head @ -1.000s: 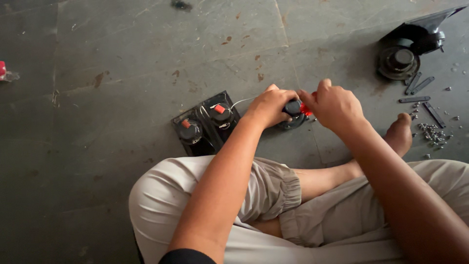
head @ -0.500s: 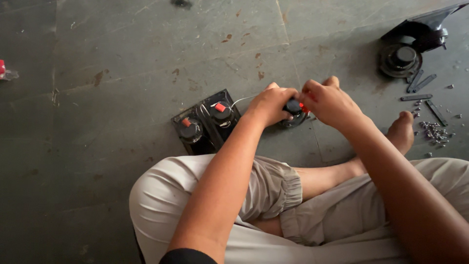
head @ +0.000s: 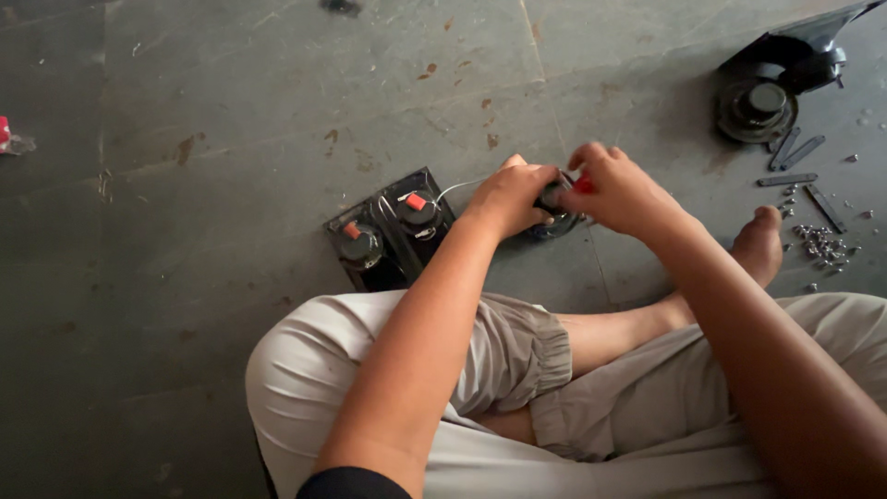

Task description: The person sits on the floor and uses a red screwdriver to tighten screws on small black electronic components. They handle the components one at a time, occasionally turning them over to access different sides.

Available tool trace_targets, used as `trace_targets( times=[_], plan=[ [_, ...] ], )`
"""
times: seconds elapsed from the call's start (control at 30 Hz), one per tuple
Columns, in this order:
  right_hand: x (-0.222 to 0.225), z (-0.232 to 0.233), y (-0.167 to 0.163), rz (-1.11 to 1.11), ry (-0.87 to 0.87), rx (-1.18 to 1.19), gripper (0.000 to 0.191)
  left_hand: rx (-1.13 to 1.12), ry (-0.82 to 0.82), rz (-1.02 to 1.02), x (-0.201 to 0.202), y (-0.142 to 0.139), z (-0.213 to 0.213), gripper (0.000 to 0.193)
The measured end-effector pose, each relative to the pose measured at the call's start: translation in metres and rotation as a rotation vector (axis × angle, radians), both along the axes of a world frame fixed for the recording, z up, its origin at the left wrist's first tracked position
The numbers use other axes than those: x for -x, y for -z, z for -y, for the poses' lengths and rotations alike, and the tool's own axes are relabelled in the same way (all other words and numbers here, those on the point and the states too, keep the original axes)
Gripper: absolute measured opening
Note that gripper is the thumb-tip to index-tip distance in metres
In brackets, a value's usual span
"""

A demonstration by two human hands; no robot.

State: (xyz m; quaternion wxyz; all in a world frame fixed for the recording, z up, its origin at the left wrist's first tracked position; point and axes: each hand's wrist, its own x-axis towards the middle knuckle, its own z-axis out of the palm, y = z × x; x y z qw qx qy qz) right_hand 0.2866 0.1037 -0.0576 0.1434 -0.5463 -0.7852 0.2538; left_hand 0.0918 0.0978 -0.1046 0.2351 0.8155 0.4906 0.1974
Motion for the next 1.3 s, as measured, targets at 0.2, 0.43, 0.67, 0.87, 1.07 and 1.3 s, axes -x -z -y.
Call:
trace_targets(
  times=[0.2,0.43,0.67,0.87,1.07,1.3],
  plan=[
    [0.011,0.017,0.009,0.258,0.144,0.007,0.036,0.028,-0.039,-0.073,-0.001,0.001,0.014,0.054],
    [0.013,0.02,0.016,0.227,-0.237,-0.191,0.028,-0.006,-0.029,-0.066,0.002,0.003,0.017,0.049],
    [0.013,0.024,0.008,0.647,-0.119,-0.194,0.024,0.007,-0.06,-0.05,0.01,-0.002,0.022,0.054],
    [0.021,0.019,0.006,0.324,-0.071,-0.127,0.029,0.026,-0.079,-0.076,0.017,-0.003,0.023,0.053],
    [0.011,0.006,0.004,0.018,-0.194,0.025,0.049,0.003,-0.063,-0.043,0.017,0.0,0.022,0.055],
    [0.01,0.005,0.011,0.101,0.217,0.37,0.05,-0.008,-0.051,-0.085,0.013,-0.002,0.021,0.052]
  ],
)
